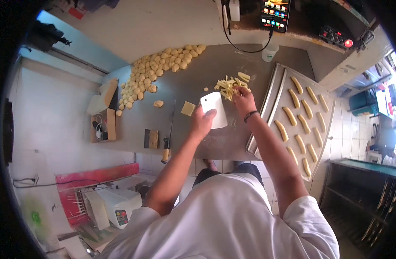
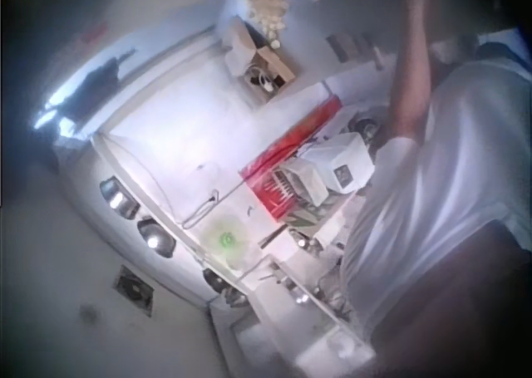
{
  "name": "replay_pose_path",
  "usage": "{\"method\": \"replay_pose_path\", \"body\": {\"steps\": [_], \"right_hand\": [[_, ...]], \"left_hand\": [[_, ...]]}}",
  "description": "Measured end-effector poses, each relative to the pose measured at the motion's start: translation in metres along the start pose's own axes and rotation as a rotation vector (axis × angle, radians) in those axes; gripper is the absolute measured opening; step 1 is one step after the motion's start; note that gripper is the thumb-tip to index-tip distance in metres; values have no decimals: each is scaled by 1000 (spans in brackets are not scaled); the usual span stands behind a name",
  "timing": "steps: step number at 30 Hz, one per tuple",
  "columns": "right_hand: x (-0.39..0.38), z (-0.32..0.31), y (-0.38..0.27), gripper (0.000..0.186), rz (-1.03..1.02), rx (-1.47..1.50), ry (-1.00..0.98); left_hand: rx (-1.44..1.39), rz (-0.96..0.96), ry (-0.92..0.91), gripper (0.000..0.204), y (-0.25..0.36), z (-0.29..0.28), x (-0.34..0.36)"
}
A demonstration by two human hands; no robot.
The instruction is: The person prepares bread rolls by cutting pieces of dough with a scraper, flattening them by hand, placing cheese strips inside, and rolling them into shapes on a metal tray. The person then carries the tray of prepared rolls and places it onto a cooling rack in a bakery production area.
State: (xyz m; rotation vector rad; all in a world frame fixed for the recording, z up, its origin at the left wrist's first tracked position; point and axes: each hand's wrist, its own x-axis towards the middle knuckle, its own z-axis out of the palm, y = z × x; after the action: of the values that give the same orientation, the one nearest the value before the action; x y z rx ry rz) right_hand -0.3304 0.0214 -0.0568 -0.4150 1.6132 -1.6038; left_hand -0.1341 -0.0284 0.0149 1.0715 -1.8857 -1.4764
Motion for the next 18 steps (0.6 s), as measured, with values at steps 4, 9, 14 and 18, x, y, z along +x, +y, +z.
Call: {"method": "replay_pose_path", "body": {"steps": [4,9,14,18], "right_hand": [[80,-18,-9,27,-270,-290,-70],[92,-14,-31,34,-684,-1022,12],[22,50,-12,39,-606,-859,-297],[-23,104,1,64,-577,-1182,-487]], "left_hand": [[-68,-76,96,37,-11,-36,-19],[110,-199,267,35,-34,-100,-121],[-8,-385,411,32,-79,-132,-224],[-65,-439,490,33,-93,-145,-242]]}}
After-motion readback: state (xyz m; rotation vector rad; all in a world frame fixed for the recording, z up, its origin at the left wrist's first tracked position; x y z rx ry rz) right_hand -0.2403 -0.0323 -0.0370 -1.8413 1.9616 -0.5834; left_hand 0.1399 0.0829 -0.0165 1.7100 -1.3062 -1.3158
